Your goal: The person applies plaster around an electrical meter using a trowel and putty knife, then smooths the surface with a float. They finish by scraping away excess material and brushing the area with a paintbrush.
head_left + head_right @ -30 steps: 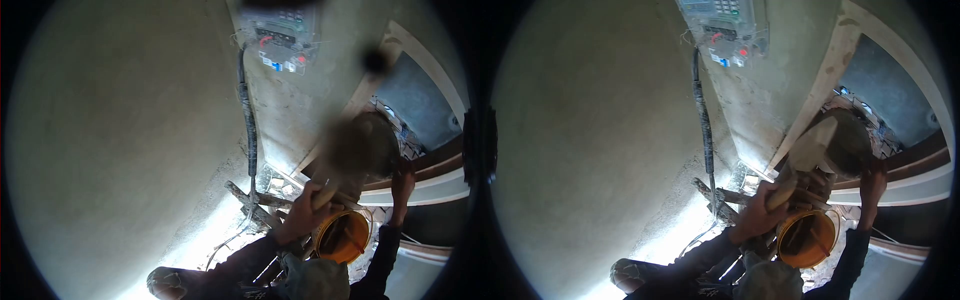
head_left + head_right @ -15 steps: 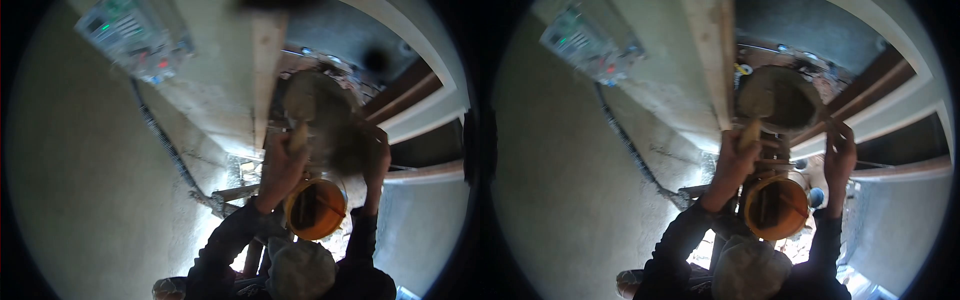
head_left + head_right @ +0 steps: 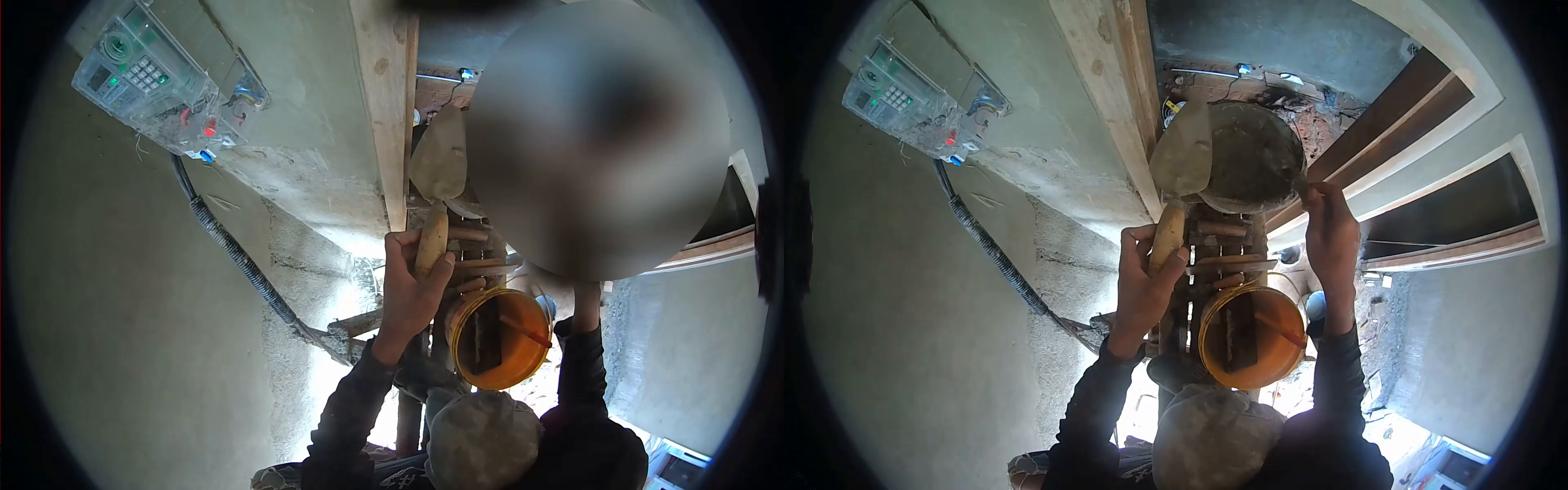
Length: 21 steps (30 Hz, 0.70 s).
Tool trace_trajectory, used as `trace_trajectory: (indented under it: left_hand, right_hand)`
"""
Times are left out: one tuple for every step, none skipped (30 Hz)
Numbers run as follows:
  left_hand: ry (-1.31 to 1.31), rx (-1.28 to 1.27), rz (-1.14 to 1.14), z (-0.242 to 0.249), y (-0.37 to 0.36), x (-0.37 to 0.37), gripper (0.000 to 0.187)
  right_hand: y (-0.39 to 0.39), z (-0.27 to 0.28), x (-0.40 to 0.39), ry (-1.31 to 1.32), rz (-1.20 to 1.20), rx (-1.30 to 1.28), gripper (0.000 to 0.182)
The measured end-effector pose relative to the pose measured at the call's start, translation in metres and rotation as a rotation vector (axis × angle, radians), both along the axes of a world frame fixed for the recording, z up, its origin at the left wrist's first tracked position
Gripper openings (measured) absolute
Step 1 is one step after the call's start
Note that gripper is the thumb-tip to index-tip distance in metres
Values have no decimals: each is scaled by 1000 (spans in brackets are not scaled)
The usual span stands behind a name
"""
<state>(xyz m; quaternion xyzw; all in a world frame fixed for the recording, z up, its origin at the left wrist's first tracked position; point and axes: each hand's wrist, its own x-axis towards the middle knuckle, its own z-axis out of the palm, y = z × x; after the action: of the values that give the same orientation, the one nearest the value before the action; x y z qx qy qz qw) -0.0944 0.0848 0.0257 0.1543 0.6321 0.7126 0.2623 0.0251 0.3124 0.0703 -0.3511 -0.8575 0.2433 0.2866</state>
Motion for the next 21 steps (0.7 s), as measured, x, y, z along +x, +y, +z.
trace_trajectory:
  left_hand:
    - [-34,-3,-19,3,1,-1,44]
    - [-35,-1,-23,4,3,-2,44]
    - [-20,1,-23,5,5,-2,44]
    - [-5,3,-24,6,7,-2,43]
    - [-8,7,-30,8,10,-3,43]
    - [-32,18,-39,9,12,-4,43]
    - [-59,25,-49,13,13,-5,43]
    - [-68,19,-54,17,14,-6,43]
    - [-84,7,-78,23,16,-9,42]
    - [-98,-2,-102,29,20,-13,41]
    - [-105,-5,-107,32,23,-16,41]
    - [-117,-34,-119,35,27,-20,40]
    - [-127,-63,-133,36,30,-23,39]
    - [-80,-38,-106,29,35,-24,40]
    - [-80,-39,-110,24,39,-25,40]
    - [-19,-70,-116,22,41,-27,41]
    - [41,-102,-123,21,44,-29,41]
    - [35,-107,-129,19,44,-31,41]
    - [43,-134,-142,23,45,-33,43]
    - [52,-159,-155,27,49,-35,46]
    - [47,-162,-160,29,53,-37,46]
  right_hand:
    - [-1,0,3,43,14,5,22]
    - [5,-8,7,42,10,7,22]
    - [17,-23,12,119,63,44,22]
    - [20,-26,14,194,116,82,22]
    - [21,-25,19,191,111,86,22]
    - [19,-23,22,222,85,40,22]
    - [16,-22,25,251,59,-9,23]
    - [13,-24,27,243,53,-15,23]
    - [12,-26,28,332,51,-122,24]
    - [10,-28,29,423,48,-226,25]
    - [8,-27,30,417,42,-228,25]
    - [5,-25,30,426,40,-258,25]
    - [4,-24,31,437,38,-289,25]
    - [5,-26,31,433,31,-251,25]
    - [6,-26,32,433,26,-251,25]
    - [7,-26,33,426,12,-228,25]
    - [7,-26,34,418,-4,-207,25]
    - [5,-23,34,414,-12,-212,25]
    - [2,-19,34,403,-8,-172,25]
    - [1,-16,33,393,-3,-130,25]
    - [0,-15,34,388,-8,-133,25]
